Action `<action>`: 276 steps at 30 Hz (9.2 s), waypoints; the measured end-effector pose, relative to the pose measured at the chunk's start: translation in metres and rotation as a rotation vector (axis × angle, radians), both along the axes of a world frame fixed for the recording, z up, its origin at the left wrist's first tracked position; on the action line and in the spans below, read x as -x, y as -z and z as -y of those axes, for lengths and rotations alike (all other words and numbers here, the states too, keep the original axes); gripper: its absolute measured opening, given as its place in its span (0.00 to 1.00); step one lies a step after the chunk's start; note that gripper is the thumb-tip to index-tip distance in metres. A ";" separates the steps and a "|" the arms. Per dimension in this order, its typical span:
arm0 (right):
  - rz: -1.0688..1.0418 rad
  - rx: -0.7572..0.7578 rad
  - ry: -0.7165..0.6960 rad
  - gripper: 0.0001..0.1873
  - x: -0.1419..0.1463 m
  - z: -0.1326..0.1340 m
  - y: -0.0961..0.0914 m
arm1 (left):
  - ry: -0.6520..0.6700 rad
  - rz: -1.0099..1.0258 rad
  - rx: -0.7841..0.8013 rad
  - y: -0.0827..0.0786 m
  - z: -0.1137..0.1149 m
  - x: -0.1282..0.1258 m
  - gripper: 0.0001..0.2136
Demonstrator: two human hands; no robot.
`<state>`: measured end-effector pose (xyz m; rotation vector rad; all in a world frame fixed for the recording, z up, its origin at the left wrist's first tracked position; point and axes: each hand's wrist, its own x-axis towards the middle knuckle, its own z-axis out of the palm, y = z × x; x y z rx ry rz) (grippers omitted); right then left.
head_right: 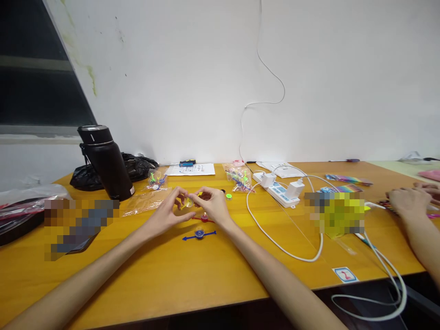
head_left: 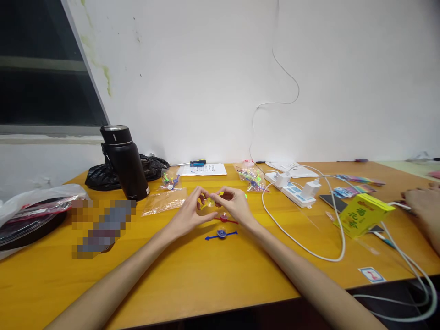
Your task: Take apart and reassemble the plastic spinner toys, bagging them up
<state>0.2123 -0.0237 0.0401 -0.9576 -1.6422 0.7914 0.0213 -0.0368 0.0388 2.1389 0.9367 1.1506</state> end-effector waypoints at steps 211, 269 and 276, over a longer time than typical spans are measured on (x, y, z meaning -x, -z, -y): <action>-0.508 0.595 -0.675 0.17 0.012 0.003 0.005 | 0.402 0.350 0.545 0.002 -0.008 0.002 0.16; 0.300 -0.255 0.116 0.04 -0.021 -0.018 0.003 | 0.034 0.554 0.437 0.010 -0.035 0.013 0.13; 0.736 -0.386 0.305 0.03 -0.027 -0.023 0.018 | -0.262 0.769 0.402 0.006 -0.035 0.019 0.05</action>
